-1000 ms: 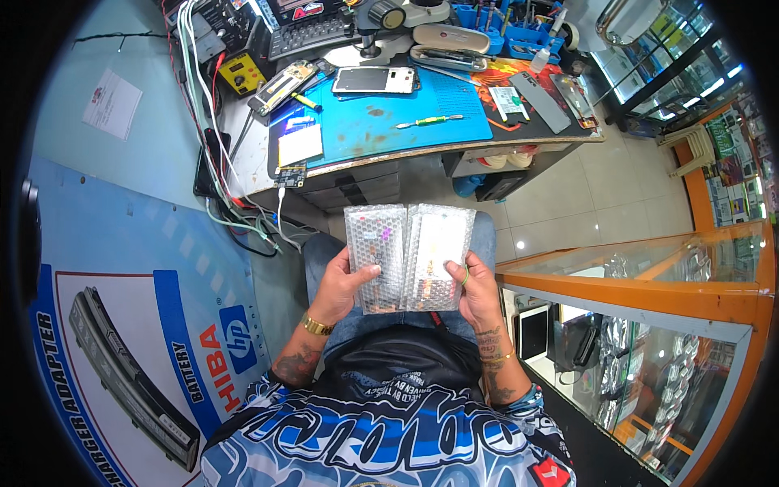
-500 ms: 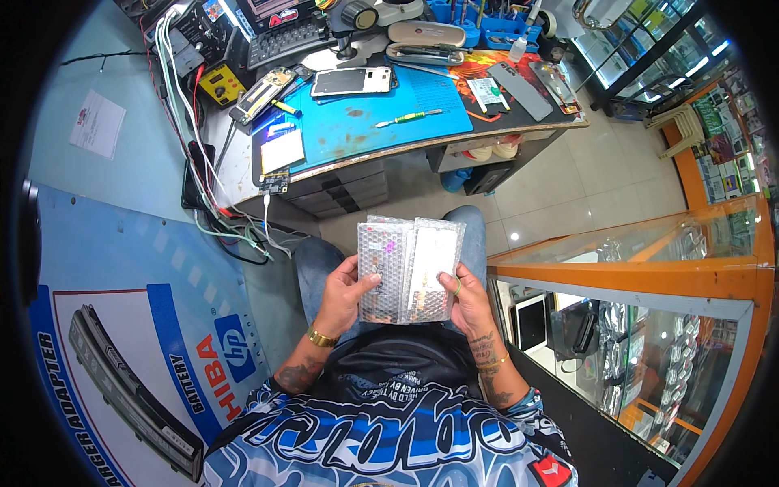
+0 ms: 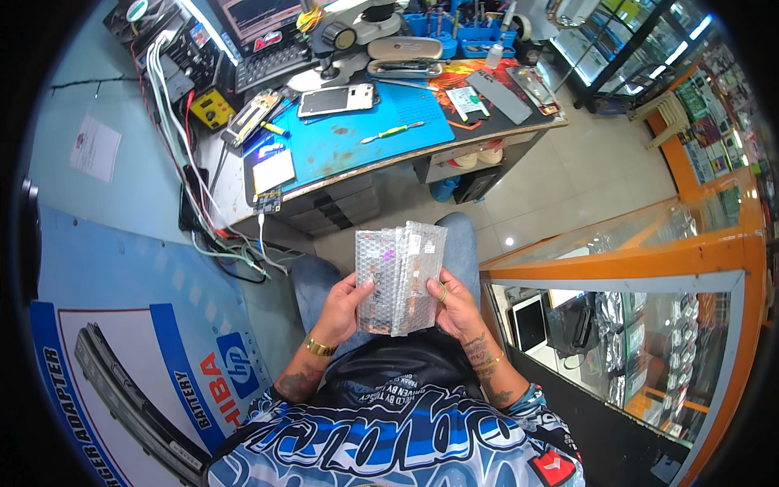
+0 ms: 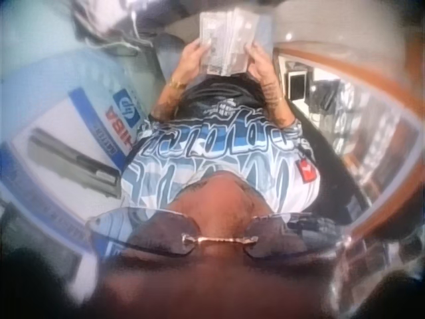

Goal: The person applies adhesive tape to a replacement mobile phone screen and prepares the internal components of a phone chassis at a repair bench.

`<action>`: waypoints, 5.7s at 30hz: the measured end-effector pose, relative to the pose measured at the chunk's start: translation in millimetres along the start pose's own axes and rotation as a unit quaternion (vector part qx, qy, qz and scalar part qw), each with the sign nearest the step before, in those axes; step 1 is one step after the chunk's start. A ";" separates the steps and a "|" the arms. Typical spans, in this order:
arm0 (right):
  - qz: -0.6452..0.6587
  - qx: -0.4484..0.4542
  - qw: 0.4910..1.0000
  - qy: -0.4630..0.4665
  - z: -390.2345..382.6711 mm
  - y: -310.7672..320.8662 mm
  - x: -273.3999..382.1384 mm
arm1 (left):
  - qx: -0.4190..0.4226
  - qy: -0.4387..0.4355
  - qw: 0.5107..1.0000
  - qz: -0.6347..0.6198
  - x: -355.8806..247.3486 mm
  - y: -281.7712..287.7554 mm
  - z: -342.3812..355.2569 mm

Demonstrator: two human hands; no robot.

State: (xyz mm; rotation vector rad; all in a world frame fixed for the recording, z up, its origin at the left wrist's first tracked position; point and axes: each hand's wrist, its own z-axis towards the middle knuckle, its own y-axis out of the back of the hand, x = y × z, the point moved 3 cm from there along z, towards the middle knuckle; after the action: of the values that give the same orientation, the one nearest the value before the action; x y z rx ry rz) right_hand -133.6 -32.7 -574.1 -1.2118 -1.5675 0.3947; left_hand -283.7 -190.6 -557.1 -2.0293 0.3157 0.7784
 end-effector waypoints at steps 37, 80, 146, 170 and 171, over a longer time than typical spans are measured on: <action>-0.133 -0.097 0.982 0.091 -105.6 44.7 50.9 | 0.364 0.158 0.836 -0.380 -13.5 12.7 16.9; -0.046 -0.047 0.997 0.027 1.2 -21.1 -2.0 | -0.038 -0.104 0.993 0.047 4.6 11.9 -2.9; 0.029 -0.007 0.999 0.039 -19.1 -11.3 20.5 | -0.081 -0.129 0.988 0.027 -6.1 29.3 4.2; -0.024 -0.043 0.999 -0.015 -26.5 -11.8 -13.4 | -0.049 -0.030 0.995 0.079 23.8 -1.3 5.9; -0.019 -0.046 0.999 0.004 -27.0 -7.8 -15.7 | -0.040 -0.007 0.995 0.092 18.3 -8.8 5.9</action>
State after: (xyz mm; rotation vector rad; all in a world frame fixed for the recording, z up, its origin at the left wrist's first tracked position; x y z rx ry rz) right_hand -115.4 -58.0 -566.2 -1.2494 -1.6134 0.2954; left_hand -267.6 -179.4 -565.2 -2.0893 0.4750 0.9311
